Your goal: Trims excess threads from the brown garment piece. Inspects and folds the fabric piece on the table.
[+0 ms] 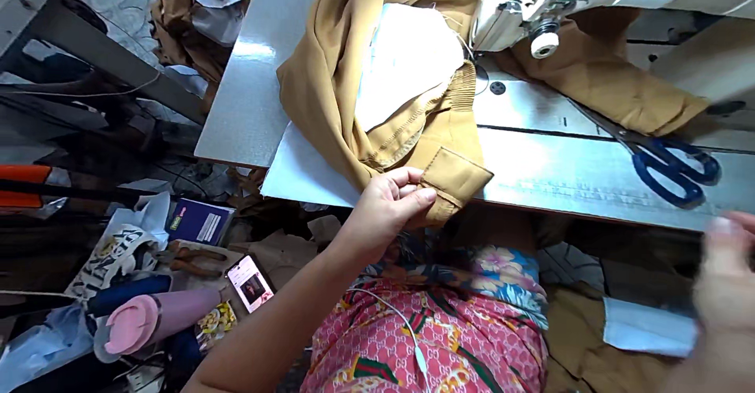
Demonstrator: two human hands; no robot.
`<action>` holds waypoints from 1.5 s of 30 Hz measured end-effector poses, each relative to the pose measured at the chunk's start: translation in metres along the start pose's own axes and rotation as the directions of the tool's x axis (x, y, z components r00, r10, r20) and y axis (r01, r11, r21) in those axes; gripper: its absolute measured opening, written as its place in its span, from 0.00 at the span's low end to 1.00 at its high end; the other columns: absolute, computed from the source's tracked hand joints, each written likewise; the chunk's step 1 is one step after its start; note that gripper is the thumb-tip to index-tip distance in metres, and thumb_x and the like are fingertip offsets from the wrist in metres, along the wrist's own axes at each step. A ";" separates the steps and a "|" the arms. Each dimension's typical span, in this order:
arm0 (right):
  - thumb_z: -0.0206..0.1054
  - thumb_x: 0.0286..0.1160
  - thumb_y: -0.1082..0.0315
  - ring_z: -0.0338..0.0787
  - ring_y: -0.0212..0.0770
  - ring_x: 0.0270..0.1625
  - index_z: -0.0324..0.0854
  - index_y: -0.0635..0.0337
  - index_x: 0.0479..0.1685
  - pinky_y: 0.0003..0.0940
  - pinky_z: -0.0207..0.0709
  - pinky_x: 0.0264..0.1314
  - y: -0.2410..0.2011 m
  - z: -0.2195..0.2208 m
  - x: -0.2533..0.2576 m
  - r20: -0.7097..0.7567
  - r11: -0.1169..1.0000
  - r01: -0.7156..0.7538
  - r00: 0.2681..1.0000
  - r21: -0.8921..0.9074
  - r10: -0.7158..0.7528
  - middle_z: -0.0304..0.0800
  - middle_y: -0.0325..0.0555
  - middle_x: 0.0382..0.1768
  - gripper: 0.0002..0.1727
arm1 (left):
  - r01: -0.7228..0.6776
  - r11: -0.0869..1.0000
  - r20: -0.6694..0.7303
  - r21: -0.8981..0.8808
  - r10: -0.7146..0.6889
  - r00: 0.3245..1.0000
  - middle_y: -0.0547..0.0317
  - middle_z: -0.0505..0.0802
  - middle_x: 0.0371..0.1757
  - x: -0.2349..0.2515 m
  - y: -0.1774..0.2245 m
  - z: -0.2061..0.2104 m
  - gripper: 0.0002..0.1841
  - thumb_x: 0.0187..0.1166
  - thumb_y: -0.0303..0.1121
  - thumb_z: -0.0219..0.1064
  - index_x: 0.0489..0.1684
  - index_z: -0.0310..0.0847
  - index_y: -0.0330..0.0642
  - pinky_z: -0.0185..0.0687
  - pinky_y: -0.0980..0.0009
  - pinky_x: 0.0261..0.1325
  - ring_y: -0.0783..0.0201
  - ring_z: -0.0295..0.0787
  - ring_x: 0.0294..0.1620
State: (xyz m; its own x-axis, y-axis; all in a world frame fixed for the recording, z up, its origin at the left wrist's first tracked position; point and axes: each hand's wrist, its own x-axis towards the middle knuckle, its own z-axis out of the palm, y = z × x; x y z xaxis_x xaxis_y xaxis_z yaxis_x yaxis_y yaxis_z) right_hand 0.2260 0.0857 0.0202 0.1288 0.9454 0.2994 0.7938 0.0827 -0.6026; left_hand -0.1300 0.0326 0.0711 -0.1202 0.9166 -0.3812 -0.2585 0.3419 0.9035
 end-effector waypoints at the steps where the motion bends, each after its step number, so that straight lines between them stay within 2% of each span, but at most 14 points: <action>1: 0.59 0.88 0.58 0.87 0.50 0.57 0.77 0.82 0.64 0.42 0.81 0.59 -0.036 0.008 -0.003 0.057 0.986 0.118 0.990 0.118 -0.126 0.85 0.74 0.57 0.27 | -0.043 0.999 0.056 0.008 0.043 0.997 0.61 0.93 0.34 0.003 -0.007 -0.003 0.09 0.82 0.18 0.60 0.54 0.81 0.36 0.85 0.80 0.40 0.76 0.89 0.32; 5: 0.66 0.81 0.52 0.87 0.24 0.49 0.84 0.66 0.63 0.20 0.80 0.49 -0.135 0.050 -0.003 0.220 0.860 0.284 0.889 0.425 -0.403 0.92 0.46 0.53 0.26 | -0.183 0.970 0.184 0.157 0.154 0.971 0.64 0.93 0.37 0.004 -0.016 -0.002 0.12 0.79 0.20 0.59 0.55 0.83 0.36 0.86 0.79 0.42 0.78 0.89 0.35; 7: 0.69 0.77 0.59 0.77 0.11 0.31 0.87 0.59 0.54 0.07 0.70 0.32 -0.156 0.063 -0.001 0.276 0.817 0.240 0.859 0.525 -0.430 0.90 0.29 0.40 0.15 | -0.232 0.946 0.192 0.227 0.190 0.963 0.64 0.92 0.38 0.002 -0.014 0.001 0.13 0.78 0.23 0.58 0.55 0.84 0.37 0.84 0.80 0.41 0.79 0.87 0.35; 9: 0.68 0.76 0.64 0.73 0.06 0.25 0.87 0.54 0.42 0.03 0.67 0.28 -0.166 0.066 -0.001 0.313 0.815 0.209 0.849 0.541 -0.426 0.84 0.21 0.29 0.06 | -0.275 0.929 0.192 0.248 0.232 0.954 0.65 0.92 0.38 0.000 -0.011 0.002 0.11 0.79 0.29 0.61 0.53 0.86 0.38 0.84 0.79 0.41 0.79 0.87 0.36; 13: 0.63 0.81 0.61 0.73 0.07 0.27 0.83 0.53 0.38 0.04 0.65 0.30 -0.165 0.072 -0.005 0.308 0.866 0.262 0.858 0.426 -0.411 0.78 0.23 0.27 0.08 | -0.211 0.970 0.199 0.122 0.184 0.962 0.62 0.93 0.32 0.004 -0.009 0.008 0.06 0.79 0.25 0.68 0.46 0.88 0.35 0.87 0.79 0.39 0.77 0.89 0.32; 17: 0.52 0.90 0.62 0.79 0.36 0.28 0.78 0.68 0.42 0.33 0.73 0.31 -0.157 0.071 -0.010 0.186 0.938 0.287 0.928 0.194 -0.323 0.79 0.49 0.30 0.17 | -0.078 0.997 0.209 -0.005 0.077 0.975 0.60 0.93 0.31 0.009 -0.011 0.013 0.08 0.83 0.25 0.63 0.44 0.89 0.34 0.86 0.78 0.37 0.75 0.88 0.30; 22: 0.42 0.85 0.29 0.70 0.17 0.23 0.71 0.53 0.58 0.17 0.65 0.24 -0.174 0.042 -0.041 0.250 0.926 0.119 0.943 0.360 -0.218 0.72 0.27 0.25 0.35 | -0.019 0.997 0.118 -0.071 0.028 0.993 0.61 0.92 0.30 0.012 -0.018 0.017 0.11 0.87 0.31 0.58 0.44 0.88 0.37 0.84 0.78 0.35 0.74 0.88 0.29; 24: 0.42 0.90 0.36 0.72 0.14 0.27 0.72 0.51 0.58 0.13 0.66 0.27 -0.184 0.042 -0.057 0.298 0.889 0.078 0.926 0.451 -0.233 0.76 0.27 0.31 0.29 | -0.041 0.994 0.095 -0.105 0.052 0.994 0.64 0.89 0.27 0.012 -0.023 0.020 0.13 0.88 0.33 0.55 0.39 0.86 0.41 0.84 0.78 0.34 0.76 0.86 0.28; 27: 0.54 0.87 0.58 0.86 0.28 0.41 0.80 0.62 0.61 0.24 0.78 0.41 -0.186 0.059 -0.063 0.207 0.934 0.197 0.942 0.299 -0.265 0.88 0.45 0.44 0.19 | -0.085 0.984 0.116 -0.154 0.103 0.988 0.68 0.87 0.25 0.011 -0.032 0.024 0.14 0.86 0.31 0.53 0.29 0.83 0.46 0.82 0.78 0.35 0.77 0.84 0.28; 30: 0.58 0.84 0.62 0.88 0.42 0.42 0.84 0.58 0.69 0.35 0.78 0.39 -0.182 0.072 -0.059 0.128 0.954 0.275 0.949 0.118 -0.289 0.88 0.52 0.46 0.21 | -0.106 0.979 0.097 -0.174 0.124 0.988 0.67 0.91 0.32 0.007 -0.036 0.027 0.13 0.84 0.27 0.53 0.40 0.87 0.42 0.87 0.76 0.45 0.76 0.89 0.36; 32: 0.59 0.81 0.62 0.87 0.41 0.37 0.86 0.57 0.69 0.35 0.77 0.34 -0.180 0.076 -0.058 0.118 0.957 0.279 0.951 0.078 -0.287 0.88 0.51 0.43 0.21 | -0.154 0.981 0.086 -0.116 0.165 0.983 0.66 0.91 0.40 0.006 -0.038 0.026 0.14 0.84 0.26 0.53 0.55 0.86 0.41 0.87 0.76 0.49 0.76 0.89 0.41; 36: 0.60 0.79 0.61 0.85 0.38 0.34 0.87 0.55 0.68 0.32 0.75 0.31 -0.177 0.081 -0.058 0.141 0.962 0.246 0.955 0.117 -0.261 0.85 0.50 0.46 0.22 | -0.216 0.976 0.011 -0.026 0.216 0.976 0.69 0.88 0.30 0.006 -0.042 0.026 0.12 0.83 0.27 0.55 0.36 0.86 0.43 0.84 0.78 0.41 0.78 0.86 0.33; 40: 0.65 0.76 0.44 0.86 0.36 0.44 0.84 0.56 0.71 0.32 0.80 0.39 -0.158 0.086 -0.055 0.249 0.944 0.175 0.936 0.281 -0.247 0.83 0.50 0.54 0.32 | -0.265 0.964 -0.002 0.007 0.265 0.964 0.67 0.89 0.37 -0.001 -0.045 0.018 0.12 0.79 0.26 0.57 0.33 0.89 0.38 0.85 0.79 0.49 0.78 0.86 0.41; 45: 0.67 0.76 0.47 0.82 0.15 0.44 0.90 0.55 0.47 0.09 0.76 0.45 -0.130 0.084 -0.057 0.410 0.863 0.085 0.854 0.498 -0.321 0.83 0.35 0.41 0.21 | -0.339 0.941 0.073 -0.007 0.338 0.938 0.69 0.93 0.40 -0.016 -0.054 0.011 0.07 0.77 0.21 0.63 0.45 0.85 0.34 0.88 0.80 0.49 0.80 0.90 0.41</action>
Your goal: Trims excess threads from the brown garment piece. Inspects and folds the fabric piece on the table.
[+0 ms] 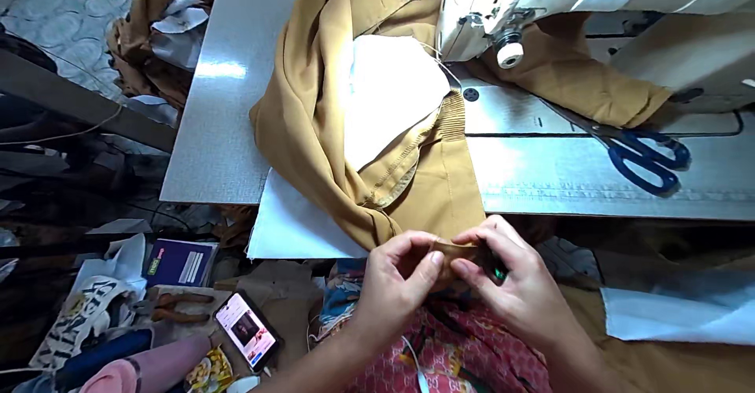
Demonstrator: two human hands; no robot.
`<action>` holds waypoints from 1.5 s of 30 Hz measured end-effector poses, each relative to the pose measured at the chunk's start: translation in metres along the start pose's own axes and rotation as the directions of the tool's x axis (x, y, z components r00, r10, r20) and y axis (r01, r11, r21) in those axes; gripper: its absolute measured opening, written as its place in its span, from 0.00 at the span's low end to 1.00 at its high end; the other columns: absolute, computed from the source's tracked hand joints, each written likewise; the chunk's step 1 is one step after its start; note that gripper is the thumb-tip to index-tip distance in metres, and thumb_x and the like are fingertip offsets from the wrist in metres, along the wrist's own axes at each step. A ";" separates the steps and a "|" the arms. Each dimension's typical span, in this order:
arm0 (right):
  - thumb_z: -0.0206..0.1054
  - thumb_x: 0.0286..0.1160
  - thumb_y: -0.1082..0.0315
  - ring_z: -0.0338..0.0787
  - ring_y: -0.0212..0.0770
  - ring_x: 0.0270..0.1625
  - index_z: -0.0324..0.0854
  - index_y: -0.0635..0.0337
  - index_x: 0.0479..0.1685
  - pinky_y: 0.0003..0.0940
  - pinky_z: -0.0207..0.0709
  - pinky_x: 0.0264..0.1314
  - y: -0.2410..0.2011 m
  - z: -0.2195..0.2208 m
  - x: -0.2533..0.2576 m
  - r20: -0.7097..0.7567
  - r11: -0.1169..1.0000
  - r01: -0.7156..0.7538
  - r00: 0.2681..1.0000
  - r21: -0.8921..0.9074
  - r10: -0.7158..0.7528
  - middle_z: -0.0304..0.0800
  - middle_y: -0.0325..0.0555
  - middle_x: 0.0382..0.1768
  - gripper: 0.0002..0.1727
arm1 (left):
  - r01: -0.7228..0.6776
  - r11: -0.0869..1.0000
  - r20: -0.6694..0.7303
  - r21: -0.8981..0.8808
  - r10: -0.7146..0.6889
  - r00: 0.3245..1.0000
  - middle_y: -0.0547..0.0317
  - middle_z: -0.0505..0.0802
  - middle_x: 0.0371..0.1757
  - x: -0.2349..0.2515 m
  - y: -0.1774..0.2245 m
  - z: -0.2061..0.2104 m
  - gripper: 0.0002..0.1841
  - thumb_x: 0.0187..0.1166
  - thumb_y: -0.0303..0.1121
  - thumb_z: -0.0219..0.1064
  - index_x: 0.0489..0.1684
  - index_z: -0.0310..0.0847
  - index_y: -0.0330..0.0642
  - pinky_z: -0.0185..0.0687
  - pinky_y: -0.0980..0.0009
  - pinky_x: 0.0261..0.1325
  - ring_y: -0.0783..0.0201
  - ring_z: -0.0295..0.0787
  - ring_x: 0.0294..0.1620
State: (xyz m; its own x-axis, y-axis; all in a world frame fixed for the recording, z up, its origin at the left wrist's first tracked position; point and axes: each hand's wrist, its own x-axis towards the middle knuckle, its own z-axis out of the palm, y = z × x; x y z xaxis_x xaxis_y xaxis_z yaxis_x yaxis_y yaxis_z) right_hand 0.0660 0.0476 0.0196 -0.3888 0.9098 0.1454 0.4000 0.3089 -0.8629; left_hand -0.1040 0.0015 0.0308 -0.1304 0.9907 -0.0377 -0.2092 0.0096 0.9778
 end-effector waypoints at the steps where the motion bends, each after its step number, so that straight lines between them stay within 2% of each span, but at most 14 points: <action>1: 0.67 0.77 0.49 0.82 0.13 0.44 0.89 0.56 0.44 0.07 0.76 0.46 0.003 -0.001 -0.002 0.004 0.999 0.021 1.000 0.049 -0.021 0.83 0.35 0.41 0.19 | -0.002 1.000 -0.002 0.003 0.002 1.000 0.70 0.93 0.39 -0.003 -0.001 0.001 0.06 0.76 0.21 0.63 0.44 0.85 0.34 0.88 0.81 0.48 0.81 0.90 0.40; 3: 0.66 0.79 0.53 0.80 0.12 0.44 0.87 0.59 0.41 0.06 0.74 0.47 0.005 -0.001 -0.004 -0.006 0.993 0.052 0.999 0.104 -0.052 0.84 0.35 0.40 0.16 | 0.006 1.000 -0.008 0.000 -0.006 1.000 0.71 0.92 0.37 -0.005 -0.002 0.002 0.05 0.76 0.21 0.64 0.42 0.85 0.36 0.87 0.83 0.46 0.82 0.89 0.38; 5: 0.66 0.78 0.55 0.82 0.15 0.42 0.88 0.59 0.40 0.08 0.75 0.45 0.003 0.000 -0.003 -0.066 0.999 0.045 0.997 0.004 -0.045 0.85 0.36 0.38 0.15 | 0.021 1.000 -0.012 -0.016 -0.021 1.000 0.73 0.91 0.34 -0.005 -0.004 0.004 0.06 0.78 0.22 0.62 0.40 0.85 0.38 0.84 0.85 0.42 0.84 0.86 0.35; 6: 0.67 0.76 0.54 0.85 0.21 0.42 0.89 0.59 0.42 0.14 0.78 0.44 0.000 0.002 -0.003 -0.126 0.994 0.029 0.991 -0.109 -0.043 0.87 0.40 0.41 0.16 | 0.035 0.999 -0.016 -0.026 -0.035 0.999 0.74 0.90 0.33 -0.004 -0.004 0.004 0.06 0.78 0.23 0.61 0.39 0.86 0.39 0.82 0.85 0.40 0.84 0.85 0.33; 8: 0.66 0.76 0.47 0.88 0.42 0.40 0.87 0.65 0.54 0.32 0.80 0.36 -0.008 0.004 -0.003 -0.239 0.949 0.023 0.965 -0.314 -0.103 0.87 0.58 0.50 0.27 | 0.080 0.995 -0.031 -0.055 -0.082 0.996 0.73 0.90 0.33 -0.002 -0.004 0.004 0.07 0.79 0.23 0.61 0.38 0.86 0.40 0.83 0.84 0.40 0.83 0.85 0.33; 9: 0.62 0.78 0.41 0.88 0.47 0.39 0.84 0.67 0.60 0.36 0.79 0.33 -0.013 0.004 -0.004 -0.266 0.926 0.025 0.954 -0.378 -0.135 0.86 0.64 0.53 0.34 | 0.102 0.992 -0.039 -0.078 -0.106 0.994 0.72 0.91 0.33 -0.001 -0.003 0.005 0.07 0.79 0.23 0.60 0.38 0.86 0.40 0.84 0.83 0.41 0.82 0.87 0.34; 10: 0.58 0.81 0.37 0.88 0.47 0.40 0.82 0.68 0.64 0.37 0.79 0.33 -0.018 0.004 -0.006 -0.272 0.910 0.027 0.950 -0.414 -0.151 0.85 0.65 0.55 0.37 | 0.124 0.987 -0.047 -0.100 -0.129 0.991 0.71 0.91 0.33 0.000 -0.002 0.005 0.08 0.79 0.23 0.60 0.38 0.87 0.40 0.85 0.82 0.42 0.81 0.87 0.35; 12: 0.54 0.86 0.44 0.87 0.44 0.38 0.83 0.66 0.63 0.34 0.76 0.31 -0.028 0.005 -0.010 -0.257 0.893 0.056 0.948 -0.447 -0.189 0.87 0.61 0.52 0.31 | 0.161 0.976 -0.065 -0.143 -0.172 0.983 0.71 0.91 0.31 0.000 -0.001 0.008 0.08 0.79 0.23 0.61 0.36 0.87 0.40 0.84 0.82 0.41 0.80 0.86 0.32; 14: 0.56 0.84 0.57 0.86 0.42 0.34 0.87 0.65 0.57 0.31 0.74 0.29 -0.034 0.009 -0.013 -0.245 0.877 0.084 0.944 -0.473 -0.223 0.88 0.58 0.46 0.22 | 0.183 0.967 -0.066 -0.180 -0.197 0.978 0.71 0.89 0.29 0.000 0.001 0.010 0.08 0.79 0.22 0.61 0.34 0.87 0.41 0.81 0.83 0.37 0.81 0.83 0.29; 17: 0.57 0.81 0.62 0.84 0.40 0.31 0.89 0.64 0.56 0.27 0.73 0.28 -0.039 0.015 -0.018 -0.235 0.861 0.075 0.947 -0.503 -0.220 0.87 0.56 0.42 0.19 | 0.203 0.951 -0.061 -0.232 -0.222 0.973 0.70 0.90 0.28 0.000 0.003 0.013 0.09 0.79 0.22 0.60 0.34 0.87 0.40 0.82 0.83 0.37 0.80 0.84 0.29; 22: 0.59 0.78 0.64 0.85 0.40 0.33 0.88 0.65 0.57 0.26 0.74 0.29 -0.041 0.018 -0.022 -0.236 0.861 0.038 0.955 -0.508 -0.181 0.88 0.56 0.43 0.19 | 0.225 0.941 -0.059 -0.253 -0.248 0.967 0.67 0.91 0.30 -0.001 0.005 0.014 0.10 0.80 0.23 0.58 0.35 0.87 0.39 0.85 0.80 0.41 0.78 0.87 0.32; 28: 0.60 0.78 0.63 0.86 0.40 0.31 0.89 0.65 0.55 0.27 0.72 0.24 -0.041 0.018 -0.023 -0.260 0.854 0.015 0.950 -0.521 -0.175 0.90 0.56 0.43 0.18 | 0.224 0.939 -0.065 -0.260 -0.248 0.967 0.69 0.90 0.28 -0.002 0.004 0.016 0.11 0.80 0.22 0.58 0.34 0.87 0.40 0.83 0.81 0.39 0.79 0.85 0.29; 36: 0.60 0.78 0.63 0.83 0.39 0.26 0.89 0.64 0.54 0.27 0.68 0.20 -0.046 0.016 -0.024 -0.238 0.846 0.009 0.958 -0.532 -0.160 0.88 0.55 0.40 0.17 | 0.188 0.946 -0.082 -0.263 -0.216 0.973 0.66 0.92 0.31 -0.003 0.001 0.019 0.10 0.79 0.21 0.59 0.35 0.88 0.37 0.85 0.81 0.41 0.79 0.88 0.32; 45: 0.59 0.78 0.64 0.83 0.40 0.25 0.89 0.65 0.54 0.29 0.69 0.20 -0.046 0.016 -0.024 -0.233 0.833 -0.007 0.961 -0.553 -0.146 0.89 0.55 0.39 0.18 | 0.179 0.949 -0.088 -0.260 -0.208 0.974 0.68 0.90 0.27 -0.003 -0.001 0.020 0.11 0.80 0.21 0.59 0.32 0.88 0.38 0.82 0.83 0.38 0.81 0.85 0.29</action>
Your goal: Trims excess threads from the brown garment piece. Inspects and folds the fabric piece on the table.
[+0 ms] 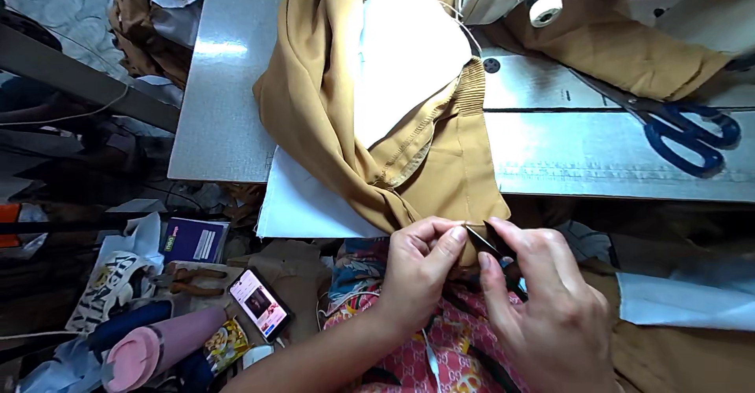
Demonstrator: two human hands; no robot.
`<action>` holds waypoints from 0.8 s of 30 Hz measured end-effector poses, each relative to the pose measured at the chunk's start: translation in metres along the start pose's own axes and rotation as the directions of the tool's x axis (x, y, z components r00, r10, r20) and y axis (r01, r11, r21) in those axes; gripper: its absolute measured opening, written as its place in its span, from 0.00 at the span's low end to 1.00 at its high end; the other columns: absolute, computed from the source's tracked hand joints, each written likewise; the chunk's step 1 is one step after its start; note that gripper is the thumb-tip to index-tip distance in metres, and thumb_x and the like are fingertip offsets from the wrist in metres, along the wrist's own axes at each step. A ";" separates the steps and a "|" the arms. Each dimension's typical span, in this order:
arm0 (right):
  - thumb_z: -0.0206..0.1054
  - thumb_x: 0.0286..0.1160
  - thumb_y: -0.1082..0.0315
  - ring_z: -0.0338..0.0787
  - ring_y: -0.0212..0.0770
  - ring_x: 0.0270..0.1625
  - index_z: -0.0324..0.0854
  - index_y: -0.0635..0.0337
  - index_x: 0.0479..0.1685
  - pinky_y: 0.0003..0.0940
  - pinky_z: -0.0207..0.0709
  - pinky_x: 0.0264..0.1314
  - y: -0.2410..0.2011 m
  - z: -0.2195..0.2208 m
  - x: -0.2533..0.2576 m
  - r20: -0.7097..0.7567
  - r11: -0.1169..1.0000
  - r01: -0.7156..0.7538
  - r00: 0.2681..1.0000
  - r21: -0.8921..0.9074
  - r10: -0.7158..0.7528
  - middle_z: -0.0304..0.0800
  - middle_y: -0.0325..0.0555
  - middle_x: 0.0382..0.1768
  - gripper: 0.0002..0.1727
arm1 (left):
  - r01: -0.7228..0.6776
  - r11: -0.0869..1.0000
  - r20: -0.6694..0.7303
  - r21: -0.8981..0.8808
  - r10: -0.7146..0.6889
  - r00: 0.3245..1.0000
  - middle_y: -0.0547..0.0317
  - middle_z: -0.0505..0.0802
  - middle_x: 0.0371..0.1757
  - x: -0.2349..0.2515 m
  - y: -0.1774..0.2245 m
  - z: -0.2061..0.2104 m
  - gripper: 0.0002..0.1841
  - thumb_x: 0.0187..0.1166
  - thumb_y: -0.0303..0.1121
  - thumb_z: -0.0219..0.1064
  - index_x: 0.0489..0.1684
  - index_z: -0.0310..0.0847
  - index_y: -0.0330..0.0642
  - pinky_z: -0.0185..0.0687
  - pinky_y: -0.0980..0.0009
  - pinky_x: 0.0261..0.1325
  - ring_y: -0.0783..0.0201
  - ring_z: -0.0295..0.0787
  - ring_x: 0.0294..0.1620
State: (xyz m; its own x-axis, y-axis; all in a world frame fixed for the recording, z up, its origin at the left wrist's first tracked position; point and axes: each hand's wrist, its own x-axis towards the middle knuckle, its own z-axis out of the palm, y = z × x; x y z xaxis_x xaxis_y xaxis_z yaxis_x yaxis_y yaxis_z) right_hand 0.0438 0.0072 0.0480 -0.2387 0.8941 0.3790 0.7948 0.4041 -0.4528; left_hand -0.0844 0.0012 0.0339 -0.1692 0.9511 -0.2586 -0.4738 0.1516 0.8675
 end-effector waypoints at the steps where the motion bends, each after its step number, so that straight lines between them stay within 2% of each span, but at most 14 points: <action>1: 0.59 0.78 0.64 0.83 0.40 0.25 0.89 0.65 0.54 0.29 0.69 0.20 0.000 0.000 0.000 0.003 1.000 0.000 1.000 -0.004 0.001 0.89 0.55 0.39 0.18 | -0.006 1.000 0.004 0.006 0.006 1.000 0.68 0.91 0.28 0.000 0.000 0.000 0.10 0.80 0.21 0.59 0.32 0.88 0.38 0.83 0.83 0.39 0.81 0.86 0.30; 7: 0.58 0.78 0.63 0.82 0.41 0.22 0.89 0.66 0.55 0.31 0.67 0.18 -0.002 -0.001 0.002 0.027 1.000 -0.013 1.000 -0.026 0.014 0.88 0.57 0.40 0.19 | -0.108 0.990 0.039 0.093 0.105 0.994 0.69 0.91 0.29 -0.002 -0.006 -0.002 0.09 0.79 0.20 0.60 0.33 0.87 0.36 0.83 0.84 0.40 0.82 0.86 0.31; 12: 0.58 0.78 0.64 0.81 0.42 0.22 0.89 0.67 0.56 0.31 0.67 0.18 -0.005 -0.004 0.004 0.051 0.999 -0.005 0.999 -0.034 0.006 0.88 0.57 0.40 0.20 | -0.078 0.996 0.017 0.054 0.077 0.997 0.66 0.92 0.30 -0.002 -0.004 -0.001 0.09 0.81 0.20 0.59 0.36 0.87 0.36 0.85 0.82 0.42 0.80 0.88 0.32; 18: 0.55 0.81 0.63 0.83 0.44 0.26 0.87 0.70 0.58 0.31 0.70 0.20 -0.006 -0.001 0.005 0.078 0.999 -0.014 0.997 -0.036 0.017 0.86 0.59 0.41 0.21 | -0.117 0.989 0.041 0.094 0.113 0.993 0.68 0.91 0.29 -0.002 -0.007 -0.001 0.09 0.80 0.20 0.59 0.35 0.86 0.36 0.84 0.83 0.41 0.82 0.87 0.32; 21: 0.53 0.83 0.65 0.85 0.47 0.28 0.85 0.72 0.59 0.34 0.72 0.22 -0.005 0.003 0.009 0.058 0.998 -0.039 0.997 -0.040 0.041 0.85 0.61 0.42 0.22 | -0.163 0.978 0.123 0.130 0.147 0.981 0.68 0.92 0.36 -0.009 -0.011 0.000 0.08 0.80 0.19 0.59 0.38 0.86 0.30 0.85 0.84 0.47 0.84 0.87 0.38; 24: 0.52 0.84 0.66 0.87 0.51 0.32 0.83 0.73 0.62 0.37 0.75 0.27 -0.003 0.003 0.013 0.038 0.998 -0.058 0.998 -0.028 0.059 0.86 0.63 0.43 0.22 | -0.116 0.989 0.115 0.089 0.105 0.988 0.68 0.92 0.35 -0.011 -0.013 0.002 0.08 0.80 0.19 0.59 0.38 0.86 0.32 0.84 0.84 0.46 0.83 0.87 0.37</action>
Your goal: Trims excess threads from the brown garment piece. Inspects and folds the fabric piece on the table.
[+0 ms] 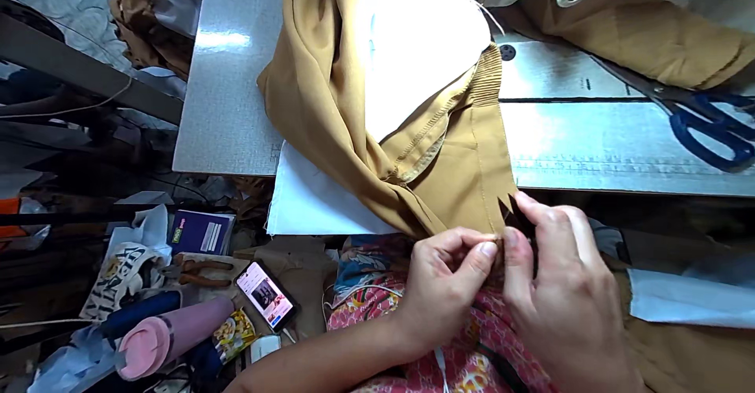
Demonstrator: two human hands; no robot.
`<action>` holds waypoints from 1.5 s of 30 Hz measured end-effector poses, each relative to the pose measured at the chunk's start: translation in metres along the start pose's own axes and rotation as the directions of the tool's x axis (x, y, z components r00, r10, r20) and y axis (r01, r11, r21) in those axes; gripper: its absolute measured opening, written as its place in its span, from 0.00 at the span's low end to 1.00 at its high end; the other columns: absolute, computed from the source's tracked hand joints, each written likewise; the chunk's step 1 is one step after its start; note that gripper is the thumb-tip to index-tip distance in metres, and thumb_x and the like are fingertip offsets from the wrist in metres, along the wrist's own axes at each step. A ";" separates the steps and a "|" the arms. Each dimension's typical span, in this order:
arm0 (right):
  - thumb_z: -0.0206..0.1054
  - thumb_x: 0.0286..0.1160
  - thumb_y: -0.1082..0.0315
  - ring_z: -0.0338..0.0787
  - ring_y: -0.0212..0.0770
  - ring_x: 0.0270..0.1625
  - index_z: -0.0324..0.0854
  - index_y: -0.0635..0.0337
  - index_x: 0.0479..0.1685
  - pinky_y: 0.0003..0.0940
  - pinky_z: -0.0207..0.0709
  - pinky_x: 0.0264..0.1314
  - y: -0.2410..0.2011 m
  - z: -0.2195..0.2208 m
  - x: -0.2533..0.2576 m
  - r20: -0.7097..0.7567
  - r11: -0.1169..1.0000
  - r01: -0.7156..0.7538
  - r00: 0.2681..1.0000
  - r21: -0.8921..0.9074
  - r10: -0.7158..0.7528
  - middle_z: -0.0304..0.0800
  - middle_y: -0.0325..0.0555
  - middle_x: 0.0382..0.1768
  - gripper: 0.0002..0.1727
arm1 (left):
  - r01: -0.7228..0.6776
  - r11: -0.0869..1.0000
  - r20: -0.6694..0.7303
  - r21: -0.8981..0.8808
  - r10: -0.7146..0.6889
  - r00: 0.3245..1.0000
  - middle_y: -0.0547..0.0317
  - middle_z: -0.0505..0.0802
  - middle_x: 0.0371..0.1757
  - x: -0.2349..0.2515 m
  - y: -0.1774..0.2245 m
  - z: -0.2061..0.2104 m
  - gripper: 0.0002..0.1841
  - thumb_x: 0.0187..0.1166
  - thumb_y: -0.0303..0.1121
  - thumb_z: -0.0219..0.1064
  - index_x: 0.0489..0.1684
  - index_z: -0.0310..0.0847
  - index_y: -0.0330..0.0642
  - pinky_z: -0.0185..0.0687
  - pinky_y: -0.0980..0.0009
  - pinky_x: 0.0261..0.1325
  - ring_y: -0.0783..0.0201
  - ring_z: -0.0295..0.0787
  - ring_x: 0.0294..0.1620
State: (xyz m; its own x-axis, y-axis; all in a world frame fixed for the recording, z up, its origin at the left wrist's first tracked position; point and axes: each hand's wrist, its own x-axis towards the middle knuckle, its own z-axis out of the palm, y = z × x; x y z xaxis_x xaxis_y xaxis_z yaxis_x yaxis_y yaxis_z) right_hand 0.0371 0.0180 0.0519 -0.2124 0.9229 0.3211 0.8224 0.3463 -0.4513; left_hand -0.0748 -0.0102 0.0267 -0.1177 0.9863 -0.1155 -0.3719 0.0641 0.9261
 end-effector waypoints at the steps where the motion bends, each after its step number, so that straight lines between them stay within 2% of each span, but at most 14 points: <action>1: 0.53 0.84 0.66 0.87 0.51 0.34 0.83 0.73 0.62 0.37 0.76 0.29 0.001 -0.001 0.000 -0.005 1.000 0.004 1.000 0.006 -0.004 0.86 0.63 0.45 0.22 | 0.037 0.999 -0.021 -0.025 -0.037 0.999 0.68 0.92 0.33 0.002 0.001 0.000 0.09 0.81 0.20 0.59 0.38 0.86 0.34 0.84 0.83 0.44 0.83 0.87 0.35; 5: 0.58 0.82 0.63 0.81 0.42 0.26 0.85 0.71 0.59 0.29 0.69 0.21 -0.001 -0.007 -0.009 -0.010 0.999 0.043 0.999 0.018 -0.043 0.84 0.62 0.45 0.20 | 0.189 0.971 -0.079 -0.146 -0.202 0.976 0.64 0.91 0.30 0.008 0.007 0.000 0.10 0.83 0.22 0.58 0.37 0.87 0.35 0.86 0.79 0.42 0.77 0.89 0.33; 8: 0.60 0.82 0.64 0.78 0.39 0.24 0.86 0.71 0.58 0.26 0.67 0.20 -0.004 -0.009 -0.014 -0.011 1.000 0.024 1.000 0.015 -0.024 0.81 0.65 0.48 0.19 | 0.225 0.958 -0.105 -0.180 -0.246 0.964 0.62 0.92 0.30 0.010 0.010 0.001 0.10 0.83 0.22 0.57 0.36 0.86 0.35 0.87 0.78 0.43 0.75 0.89 0.33; 30: 0.58 0.80 0.63 0.79 0.43 0.22 0.88 0.67 0.58 0.32 0.65 0.16 -0.003 -0.011 -0.015 0.032 0.999 0.009 0.999 -0.050 -0.008 0.83 0.62 0.47 0.20 | 0.137 0.979 -0.146 -0.151 -0.159 0.976 0.60 0.94 0.37 0.005 0.007 0.003 0.09 0.82 0.21 0.58 0.38 0.86 0.34 0.88 0.77 0.47 0.75 0.92 0.38; 38: 0.57 0.81 0.62 0.81 0.45 0.23 0.88 0.67 0.58 0.33 0.65 0.16 -0.002 -0.009 -0.013 0.038 0.997 0.053 0.998 -0.057 -0.051 0.83 0.63 0.47 0.20 | 0.196 0.961 -0.138 -0.197 -0.225 0.964 0.60 0.92 0.31 0.007 0.011 0.001 0.09 0.83 0.20 0.57 0.36 0.84 0.35 0.88 0.77 0.44 0.75 0.90 0.32; 45: 0.58 0.79 0.63 0.80 0.44 0.21 0.88 0.68 0.57 0.33 0.65 0.16 -0.003 -0.007 -0.014 0.045 0.998 0.037 0.998 -0.060 -0.034 0.83 0.62 0.46 0.20 | 0.213 0.956 -0.137 -0.201 -0.243 0.960 0.61 0.92 0.30 0.007 0.012 0.000 0.10 0.83 0.21 0.56 0.36 0.84 0.35 0.87 0.78 0.43 0.75 0.90 0.32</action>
State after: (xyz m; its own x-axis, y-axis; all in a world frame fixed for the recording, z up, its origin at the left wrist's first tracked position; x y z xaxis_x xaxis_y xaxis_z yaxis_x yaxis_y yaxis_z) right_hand 0.0407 0.0031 0.0546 -0.2639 0.9171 0.2987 0.8442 0.3694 -0.3884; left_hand -0.0798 -0.0027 0.0372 -0.1488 0.9108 -0.3852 -0.5659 0.2410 0.7885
